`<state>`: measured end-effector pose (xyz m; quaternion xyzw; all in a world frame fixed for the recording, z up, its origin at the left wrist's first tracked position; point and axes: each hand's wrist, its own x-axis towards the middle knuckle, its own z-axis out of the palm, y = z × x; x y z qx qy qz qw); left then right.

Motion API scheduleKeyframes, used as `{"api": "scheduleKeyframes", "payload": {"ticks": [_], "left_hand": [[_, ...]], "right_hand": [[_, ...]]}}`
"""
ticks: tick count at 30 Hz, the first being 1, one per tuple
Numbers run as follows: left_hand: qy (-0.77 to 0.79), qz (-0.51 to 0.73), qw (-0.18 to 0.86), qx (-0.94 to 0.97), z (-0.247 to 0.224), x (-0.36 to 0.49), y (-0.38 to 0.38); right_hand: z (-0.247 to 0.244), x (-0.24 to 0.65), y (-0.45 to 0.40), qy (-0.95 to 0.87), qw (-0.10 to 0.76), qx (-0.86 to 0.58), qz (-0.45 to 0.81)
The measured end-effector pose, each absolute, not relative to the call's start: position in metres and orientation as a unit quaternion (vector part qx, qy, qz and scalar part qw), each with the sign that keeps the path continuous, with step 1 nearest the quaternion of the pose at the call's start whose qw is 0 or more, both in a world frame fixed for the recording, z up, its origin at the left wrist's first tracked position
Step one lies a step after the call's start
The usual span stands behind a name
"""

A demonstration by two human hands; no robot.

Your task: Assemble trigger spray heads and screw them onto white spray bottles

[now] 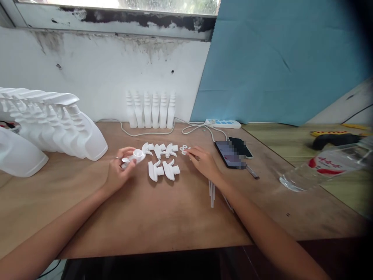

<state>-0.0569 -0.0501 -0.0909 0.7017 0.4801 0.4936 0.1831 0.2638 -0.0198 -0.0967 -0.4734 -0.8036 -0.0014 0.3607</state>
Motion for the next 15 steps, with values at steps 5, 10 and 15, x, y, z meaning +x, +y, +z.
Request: {"api": "scheduleKeyframes", "payload": {"ticks": [5,10,15], "left_hand": [[0.315,0.456,0.302,0.776,-0.094,-0.029,-0.084],[0.208,0.377,0.327,0.841,-0.102,-0.023,-0.090],[0.211,0.325,0.374,0.843,-0.112,-0.028,-0.086]], "right_hand": [[-0.085,0.227,-0.052,-0.829,0.460,-0.312,-0.066],[-0.087,0.213,-0.077,-0.878,0.450,-0.118,-0.112],[-0.090,0.209,-0.081,-0.905,0.405,-0.080,-0.102]]}}
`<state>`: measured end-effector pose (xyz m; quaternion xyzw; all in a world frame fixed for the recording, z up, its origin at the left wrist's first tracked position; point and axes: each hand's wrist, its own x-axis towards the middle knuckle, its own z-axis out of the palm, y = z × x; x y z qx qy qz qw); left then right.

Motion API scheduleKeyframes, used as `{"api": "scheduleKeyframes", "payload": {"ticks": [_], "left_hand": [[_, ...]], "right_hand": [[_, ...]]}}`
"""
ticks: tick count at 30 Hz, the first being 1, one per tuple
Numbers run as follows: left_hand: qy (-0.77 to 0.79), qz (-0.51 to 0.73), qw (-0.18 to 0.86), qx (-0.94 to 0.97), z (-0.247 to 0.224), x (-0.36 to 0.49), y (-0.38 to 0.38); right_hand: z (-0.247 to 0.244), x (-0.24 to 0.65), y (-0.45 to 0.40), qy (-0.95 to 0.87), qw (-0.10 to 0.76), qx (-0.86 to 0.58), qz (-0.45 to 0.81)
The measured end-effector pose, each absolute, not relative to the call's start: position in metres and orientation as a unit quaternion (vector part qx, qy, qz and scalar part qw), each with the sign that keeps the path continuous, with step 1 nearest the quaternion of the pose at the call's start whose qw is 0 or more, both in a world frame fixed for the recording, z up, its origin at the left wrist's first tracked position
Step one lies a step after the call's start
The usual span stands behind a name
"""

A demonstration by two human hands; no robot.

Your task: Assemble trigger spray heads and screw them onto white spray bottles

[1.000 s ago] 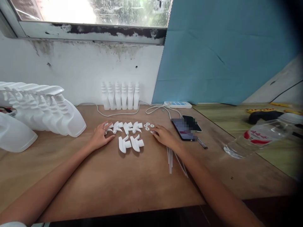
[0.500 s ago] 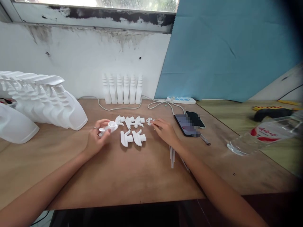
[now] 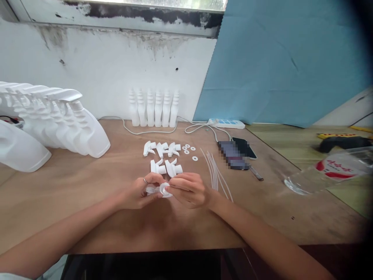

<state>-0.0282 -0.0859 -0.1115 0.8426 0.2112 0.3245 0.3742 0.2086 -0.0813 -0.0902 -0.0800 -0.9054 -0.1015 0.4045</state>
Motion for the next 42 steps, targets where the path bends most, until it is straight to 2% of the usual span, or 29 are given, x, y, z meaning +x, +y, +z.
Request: {"api": "scheduleKeyframes", "payload": {"ticks": [3,9,13,18,24,31,36,39,42], "left_hand": [[0.223,0.311,0.348,0.856,-0.116,-0.030,-0.083],[0.157,0.305,0.277,0.898,-0.112,-0.031,-0.079],[0.153,0.275,0.236,0.919,-0.107,-0.032,-0.078],[0.149,0.281,0.183,0.930,-0.110,-0.033,-0.076],[0.157,0.302,0.186,0.922,-0.116,-0.031,-0.077],[0.175,0.287,0.198,0.921,-0.113,-0.030,-0.080],[0.176,0.302,0.180,0.920,-0.114,-0.029,-0.081],[0.164,0.322,0.157,0.919,-0.115,-0.027,-0.079],[0.161,0.318,0.142,0.923,-0.116,-0.028,-0.077]], "right_hand": [[-0.089,0.207,-0.079,-0.934,0.345,-0.087,-0.040],[-0.090,0.214,-0.078,-0.922,0.361,-0.127,0.066],[-0.089,0.216,-0.080,-0.933,0.315,-0.141,0.101],[-0.089,0.212,-0.081,-0.938,0.298,-0.145,0.098],[-0.089,0.208,-0.078,-0.936,0.311,-0.133,0.099],[-0.087,0.203,-0.089,-0.942,0.285,-0.178,-0.006],[-0.078,0.199,-0.094,-0.940,0.278,-0.183,0.074],[-0.067,0.210,-0.091,-0.917,0.296,-0.234,0.133],[-0.059,0.242,-0.088,-0.846,0.324,-0.408,0.113]]}}
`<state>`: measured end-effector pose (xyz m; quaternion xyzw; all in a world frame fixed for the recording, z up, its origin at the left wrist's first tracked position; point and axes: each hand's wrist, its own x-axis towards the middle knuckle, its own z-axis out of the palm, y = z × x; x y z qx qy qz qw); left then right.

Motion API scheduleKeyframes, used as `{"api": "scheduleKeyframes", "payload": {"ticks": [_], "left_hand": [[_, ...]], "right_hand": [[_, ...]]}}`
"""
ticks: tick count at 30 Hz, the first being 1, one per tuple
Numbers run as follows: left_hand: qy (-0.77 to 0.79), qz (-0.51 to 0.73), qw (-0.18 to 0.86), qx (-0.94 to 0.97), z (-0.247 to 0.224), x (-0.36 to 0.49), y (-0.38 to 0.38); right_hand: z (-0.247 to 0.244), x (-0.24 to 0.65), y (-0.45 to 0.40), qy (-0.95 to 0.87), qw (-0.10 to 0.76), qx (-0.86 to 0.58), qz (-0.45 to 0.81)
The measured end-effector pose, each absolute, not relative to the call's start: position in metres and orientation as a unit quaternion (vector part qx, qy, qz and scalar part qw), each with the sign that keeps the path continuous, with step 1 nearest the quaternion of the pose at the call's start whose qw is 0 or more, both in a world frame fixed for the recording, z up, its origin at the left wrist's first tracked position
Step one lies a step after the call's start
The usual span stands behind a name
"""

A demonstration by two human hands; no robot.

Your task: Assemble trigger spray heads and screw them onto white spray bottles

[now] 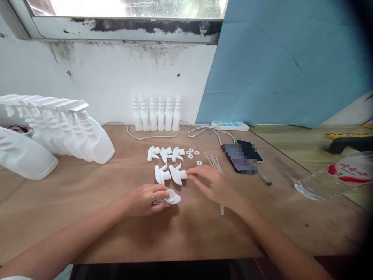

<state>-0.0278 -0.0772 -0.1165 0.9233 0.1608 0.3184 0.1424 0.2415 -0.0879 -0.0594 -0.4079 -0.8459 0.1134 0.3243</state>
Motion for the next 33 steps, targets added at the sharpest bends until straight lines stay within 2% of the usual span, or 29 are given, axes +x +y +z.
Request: {"api": "scheduleKeyframes", "payload": {"ticks": [2,4,5,7,11,18,24,30,33], "left_hand": [[0.161,0.301,0.143,0.929,-0.117,-0.029,-0.076],[0.157,0.296,0.146,0.931,-0.118,-0.029,-0.076],[0.153,0.300,0.149,0.930,-0.118,-0.029,-0.076],[0.146,0.310,0.157,0.926,-0.118,-0.028,-0.075],[0.145,0.317,0.168,0.922,-0.118,-0.026,-0.075],[0.146,0.305,0.167,0.926,-0.115,-0.025,-0.074],[0.143,0.306,0.159,0.928,-0.114,-0.025,-0.074],[0.148,0.299,0.163,0.929,-0.115,-0.026,-0.075],[0.157,0.300,0.173,0.925,-0.117,-0.026,-0.075]], "right_hand": [[-0.059,0.270,-0.087,-0.780,0.264,-0.564,0.070],[-0.064,0.298,-0.088,-0.712,0.155,-0.683,0.056],[-0.067,0.309,-0.089,-0.673,0.105,-0.730,0.057],[-0.075,0.325,-0.091,-0.633,0.056,-0.768,0.085],[-0.089,0.333,-0.092,-0.624,0.061,-0.771,0.110],[-0.106,0.339,-0.086,-0.615,0.068,-0.784,0.056],[-0.092,0.326,-0.078,-0.582,0.015,-0.807,0.097],[-0.089,0.338,-0.080,-0.561,0.098,-0.810,0.139],[-0.075,0.329,-0.085,-0.558,0.273,-0.770,0.148]]}}
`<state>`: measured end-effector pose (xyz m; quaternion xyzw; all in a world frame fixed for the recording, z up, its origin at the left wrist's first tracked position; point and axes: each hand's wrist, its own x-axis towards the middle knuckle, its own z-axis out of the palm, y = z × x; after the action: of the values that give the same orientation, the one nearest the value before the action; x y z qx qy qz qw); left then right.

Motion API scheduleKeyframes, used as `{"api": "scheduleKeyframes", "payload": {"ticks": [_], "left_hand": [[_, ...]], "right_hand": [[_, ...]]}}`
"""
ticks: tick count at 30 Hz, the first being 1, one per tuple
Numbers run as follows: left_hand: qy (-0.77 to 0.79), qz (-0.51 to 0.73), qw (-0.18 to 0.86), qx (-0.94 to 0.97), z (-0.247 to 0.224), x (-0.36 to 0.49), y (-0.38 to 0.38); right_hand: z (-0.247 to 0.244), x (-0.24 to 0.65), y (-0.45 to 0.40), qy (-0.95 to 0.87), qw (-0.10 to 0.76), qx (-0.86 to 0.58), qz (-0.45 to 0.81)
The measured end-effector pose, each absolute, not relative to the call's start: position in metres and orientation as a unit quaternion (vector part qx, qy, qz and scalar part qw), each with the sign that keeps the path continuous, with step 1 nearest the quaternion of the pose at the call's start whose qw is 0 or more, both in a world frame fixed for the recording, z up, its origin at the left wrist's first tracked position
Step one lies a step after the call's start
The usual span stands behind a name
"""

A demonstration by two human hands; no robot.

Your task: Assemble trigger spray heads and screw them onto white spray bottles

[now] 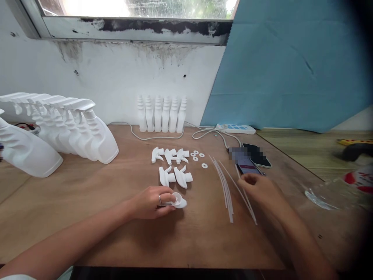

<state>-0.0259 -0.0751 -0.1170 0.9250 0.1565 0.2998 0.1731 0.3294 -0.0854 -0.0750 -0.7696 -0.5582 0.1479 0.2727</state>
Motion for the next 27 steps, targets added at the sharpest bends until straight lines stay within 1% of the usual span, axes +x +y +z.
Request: {"api": "scheduleKeyframes", "payload": {"ticks": [1,3,4,5,7,10,12,14,16,19,22,27], "left_hand": [[0.159,0.301,0.178,0.923,-0.118,-0.026,-0.075],[0.164,0.300,0.187,0.921,-0.118,-0.027,-0.075],[0.167,0.297,0.192,0.921,-0.119,-0.027,-0.075],[0.173,0.294,0.197,0.919,-0.119,-0.027,-0.076],[0.210,0.288,0.218,0.908,-0.120,-0.028,-0.078],[0.275,0.295,0.278,0.872,-0.121,-0.027,-0.081],[0.287,0.299,0.333,0.847,-0.121,-0.025,-0.082],[0.287,0.296,0.388,0.824,-0.121,-0.023,-0.082],[0.291,0.293,0.421,0.808,-0.121,-0.022,-0.082],[0.297,0.292,0.423,0.805,-0.119,-0.022,-0.082],[0.296,0.285,0.433,0.802,-0.116,-0.022,-0.082],[0.290,0.279,0.456,0.794,-0.113,-0.022,-0.084]], "right_hand": [[-0.068,0.321,-0.087,-0.557,0.364,-0.728,0.166],[-0.052,0.298,-0.087,-0.557,0.507,-0.596,0.278],[-0.045,0.284,-0.086,-0.542,0.563,-0.515,0.352],[-0.039,0.269,-0.084,-0.529,0.590,-0.439,0.424],[-0.030,0.238,-0.081,-0.488,0.586,-0.360,0.537],[-0.028,0.197,-0.080,-0.419,0.547,-0.276,0.670],[-0.032,0.177,-0.082,-0.391,0.527,-0.226,0.720],[-0.038,0.163,-0.086,-0.382,0.525,-0.204,0.733],[-0.043,0.157,-0.089,-0.372,0.537,-0.196,0.731],[-0.046,0.154,-0.091,-0.344,0.552,-0.169,0.741],[-0.044,0.151,-0.089,-0.333,0.545,-0.140,0.757],[-0.049,0.143,-0.088,-0.354,0.530,-0.152,0.755]]}}
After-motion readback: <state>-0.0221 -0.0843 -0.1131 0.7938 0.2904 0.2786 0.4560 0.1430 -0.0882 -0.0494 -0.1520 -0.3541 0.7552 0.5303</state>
